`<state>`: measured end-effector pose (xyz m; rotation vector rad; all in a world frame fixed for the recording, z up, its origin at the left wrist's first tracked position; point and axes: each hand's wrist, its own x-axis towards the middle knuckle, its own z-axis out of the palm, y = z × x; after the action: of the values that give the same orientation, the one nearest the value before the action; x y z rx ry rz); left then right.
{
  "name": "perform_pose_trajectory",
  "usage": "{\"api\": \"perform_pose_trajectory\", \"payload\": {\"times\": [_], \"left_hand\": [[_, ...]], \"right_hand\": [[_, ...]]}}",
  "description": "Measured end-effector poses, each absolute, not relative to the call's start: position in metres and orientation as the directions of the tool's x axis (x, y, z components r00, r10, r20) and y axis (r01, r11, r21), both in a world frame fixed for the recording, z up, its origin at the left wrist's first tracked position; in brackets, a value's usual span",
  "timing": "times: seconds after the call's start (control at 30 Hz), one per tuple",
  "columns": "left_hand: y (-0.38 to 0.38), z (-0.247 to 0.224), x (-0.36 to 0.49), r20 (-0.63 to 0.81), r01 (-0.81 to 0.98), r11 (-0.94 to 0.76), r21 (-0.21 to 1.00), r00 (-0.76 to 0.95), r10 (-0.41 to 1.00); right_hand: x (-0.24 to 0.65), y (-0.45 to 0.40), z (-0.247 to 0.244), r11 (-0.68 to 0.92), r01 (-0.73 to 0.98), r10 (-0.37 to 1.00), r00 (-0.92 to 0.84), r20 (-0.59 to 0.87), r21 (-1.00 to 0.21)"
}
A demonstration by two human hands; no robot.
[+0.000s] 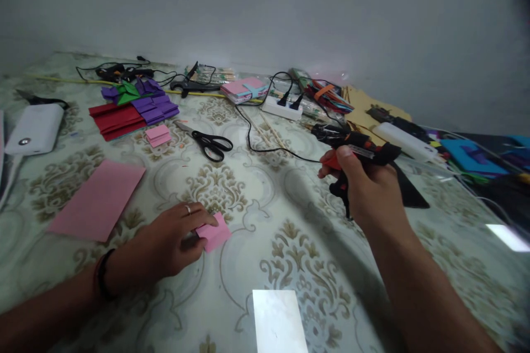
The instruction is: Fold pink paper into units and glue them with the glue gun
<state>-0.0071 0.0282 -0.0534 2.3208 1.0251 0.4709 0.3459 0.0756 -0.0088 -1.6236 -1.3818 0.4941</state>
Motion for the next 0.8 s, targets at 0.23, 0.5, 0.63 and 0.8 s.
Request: {"api": "perform_pose_trajectory", "payload": {"times": [0.23, 0.5, 0.63, 0.8], "left_hand": [[0.029, -0.05, -0.007, 0.088, 0.554, -0.561, 0.615, 0.658, 0.747], [0.029, -0.051, -0.007, 0.086, 0.547, -0.554, 0.627, 0.659, 0.748], [0.028, -0.045, -0.005, 0.041, 0.562, -0.52, 0.643, 0.652, 0.757], [0.029, -0.042, -0.005, -0.002, 0.59, -0.495, 0.637, 0.644, 0.765]], "right_hand": [[0.356, 0.087, -0.015, -0.032, 0.701, 0.948, 0.248, 0.202, -0.713], [0.363, 0.099, -0.025, -0.097, 0.744, 0.979, 0.191, 0.071, -0.661], [0.356, 0.084, -0.016, 0.076, 0.696, 0.997, -0.039, 0.067, -0.714], [0.333, 0.058, -0.005, 0.215, 0.569, 0.939, -0.343, 0.008, -0.794]]}}
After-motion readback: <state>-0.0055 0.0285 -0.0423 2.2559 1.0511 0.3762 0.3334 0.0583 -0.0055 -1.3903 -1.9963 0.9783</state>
